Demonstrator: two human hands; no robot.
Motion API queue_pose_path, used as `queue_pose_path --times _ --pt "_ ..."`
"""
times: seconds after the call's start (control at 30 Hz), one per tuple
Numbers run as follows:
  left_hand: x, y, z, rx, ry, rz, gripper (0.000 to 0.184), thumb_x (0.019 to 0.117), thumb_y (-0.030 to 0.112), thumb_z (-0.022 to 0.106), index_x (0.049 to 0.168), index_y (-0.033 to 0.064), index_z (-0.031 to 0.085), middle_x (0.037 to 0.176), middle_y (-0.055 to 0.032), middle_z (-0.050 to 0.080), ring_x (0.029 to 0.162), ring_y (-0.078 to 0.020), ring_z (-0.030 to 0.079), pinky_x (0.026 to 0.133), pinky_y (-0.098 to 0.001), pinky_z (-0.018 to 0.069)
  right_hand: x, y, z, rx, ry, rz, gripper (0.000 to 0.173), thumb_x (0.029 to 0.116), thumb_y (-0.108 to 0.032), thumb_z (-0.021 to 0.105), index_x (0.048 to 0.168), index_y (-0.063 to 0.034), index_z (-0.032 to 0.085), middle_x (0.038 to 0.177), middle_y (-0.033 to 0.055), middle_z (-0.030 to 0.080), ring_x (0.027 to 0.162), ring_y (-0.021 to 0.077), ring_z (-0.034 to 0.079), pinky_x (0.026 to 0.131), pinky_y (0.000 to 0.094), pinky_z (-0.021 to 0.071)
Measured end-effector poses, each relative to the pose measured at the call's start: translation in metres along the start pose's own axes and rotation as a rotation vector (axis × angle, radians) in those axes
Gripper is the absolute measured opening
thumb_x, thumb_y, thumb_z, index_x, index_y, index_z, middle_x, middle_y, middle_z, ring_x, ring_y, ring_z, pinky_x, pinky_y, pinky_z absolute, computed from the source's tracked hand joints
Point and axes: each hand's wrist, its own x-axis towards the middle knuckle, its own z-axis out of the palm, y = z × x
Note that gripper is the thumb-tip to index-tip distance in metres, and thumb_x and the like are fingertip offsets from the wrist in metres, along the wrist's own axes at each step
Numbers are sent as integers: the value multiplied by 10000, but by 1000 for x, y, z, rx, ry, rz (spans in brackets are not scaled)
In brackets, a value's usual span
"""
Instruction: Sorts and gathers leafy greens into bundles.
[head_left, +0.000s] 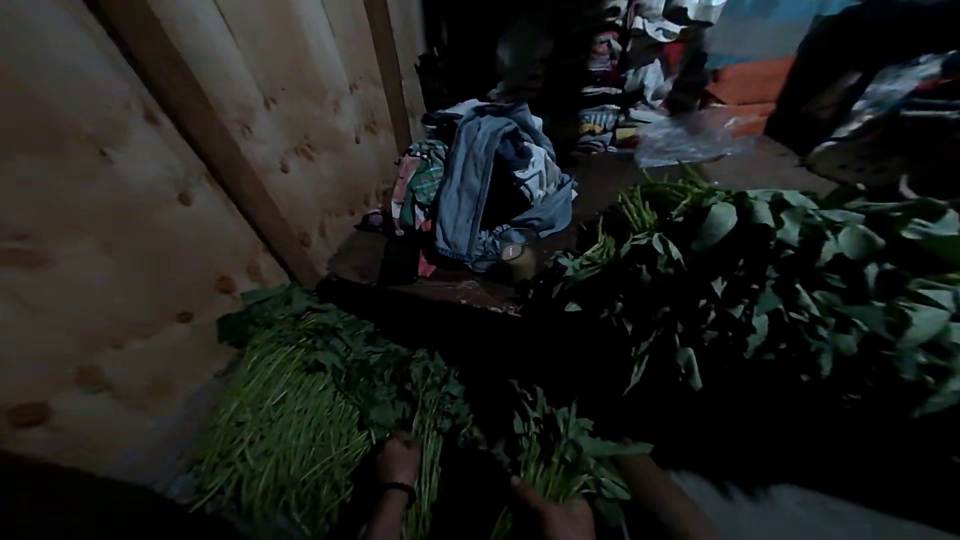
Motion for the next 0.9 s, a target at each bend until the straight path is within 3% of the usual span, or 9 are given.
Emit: queue_pose_path --times 0.07,0.17,0.23,0.43,0.6,0.77,0.9 --pt "-15 -9 -14 -213 30 13 340 1046 244 548 1299 48 663 1238 -207 688 1165 -359 657 1019 -554 492 -7 -2 -1 -11 -7 -15 473 852 -111 835 1197 83 578 933 183 699 796 248 705 733 423 606" --pt "-47 -24 -28 -610 53 66 332 1078 163 492 1299 -59 603 1170 -265 656 957 -340 682 860 -494 566 -12 -2 -7 -18 -30 -40 471 857 -105 828 1209 80 576 960 182 694 829 246 699 765 425 598" --pt "-76 -28 -38 -750 66 99 309 1076 132 480 1259 -88 596 1081 -234 657 840 -260 656 760 -418 562 -11 2 -10 -11 -45 -62 487 849 -111 836 1214 78 575 965 188 701 835 257 709 767 438 605" --pt "-146 -29 -44 -967 67 199 261 1038 39 474 1216 -127 568 991 -151 644 755 -140 637 702 -310 563 -18 7 -20 -98 -98 -105 568 846 -190 851 1273 60 575 1053 209 698 939 304 701 852 496 584" --pt "-188 -18 -29 -999 20 255 272 1014 30 528 1229 -134 551 1014 -164 612 783 -145 637 714 -312 569 -28 5 -22 -128 -155 -134 561 876 -200 826 1290 59 550 1043 199 700 917 287 709 829 477 594" --pt "-211 -16 -9 -839 68 374 262 981 31 586 1191 -126 593 1003 -202 651 776 -168 626 699 -329 549 -34 7 -24 -81 -215 -154 529 866 -169 831 1271 42 565 1022 172 720 902 260 725 820 446 612" --pt "-223 -14 -1 -717 110 427 253 961 51 623 1161 -104 642 1034 -232 689 868 -238 672 813 -395 563 -37 5 -24 -32 -218 -164 469 876 -135 817 1235 49 579 976 157 733 862 240 737 799 417 625"
